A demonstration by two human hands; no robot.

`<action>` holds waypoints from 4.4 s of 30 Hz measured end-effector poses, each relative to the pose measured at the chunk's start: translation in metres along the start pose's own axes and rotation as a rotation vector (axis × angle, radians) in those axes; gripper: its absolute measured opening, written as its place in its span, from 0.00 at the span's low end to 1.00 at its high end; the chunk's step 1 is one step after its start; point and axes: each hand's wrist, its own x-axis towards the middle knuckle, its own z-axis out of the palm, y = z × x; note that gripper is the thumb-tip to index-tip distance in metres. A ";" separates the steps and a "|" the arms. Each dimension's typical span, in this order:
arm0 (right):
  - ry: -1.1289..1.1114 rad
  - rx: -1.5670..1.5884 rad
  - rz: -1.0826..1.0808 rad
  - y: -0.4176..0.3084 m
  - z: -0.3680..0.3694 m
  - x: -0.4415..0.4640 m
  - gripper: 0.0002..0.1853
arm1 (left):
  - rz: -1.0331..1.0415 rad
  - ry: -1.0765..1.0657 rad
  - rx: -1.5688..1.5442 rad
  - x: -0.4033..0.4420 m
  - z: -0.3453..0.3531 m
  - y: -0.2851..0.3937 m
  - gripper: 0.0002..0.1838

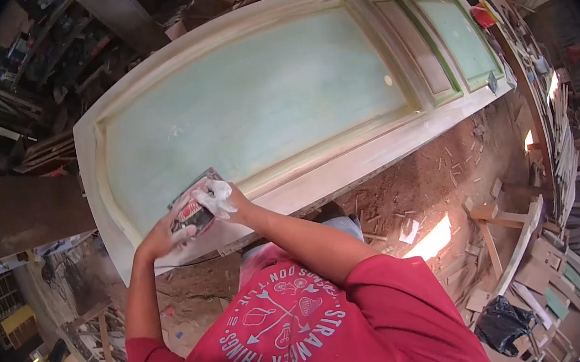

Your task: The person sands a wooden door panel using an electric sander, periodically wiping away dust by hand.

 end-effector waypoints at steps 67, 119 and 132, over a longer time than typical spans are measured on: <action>0.496 -1.255 0.175 0.076 -0.346 0.331 0.72 | -0.167 0.941 -0.258 0.122 0.070 0.045 0.39; 0.641 -1.073 0.219 0.123 -0.536 0.243 0.70 | 0.102 0.846 0.846 0.434 0.174 0.142 0.62; 0.525 -1.127 0.249 0.162 -0.520 0.056 0.59 | 0.137 0.862 0.848 0.432 0.175 0.137 0.60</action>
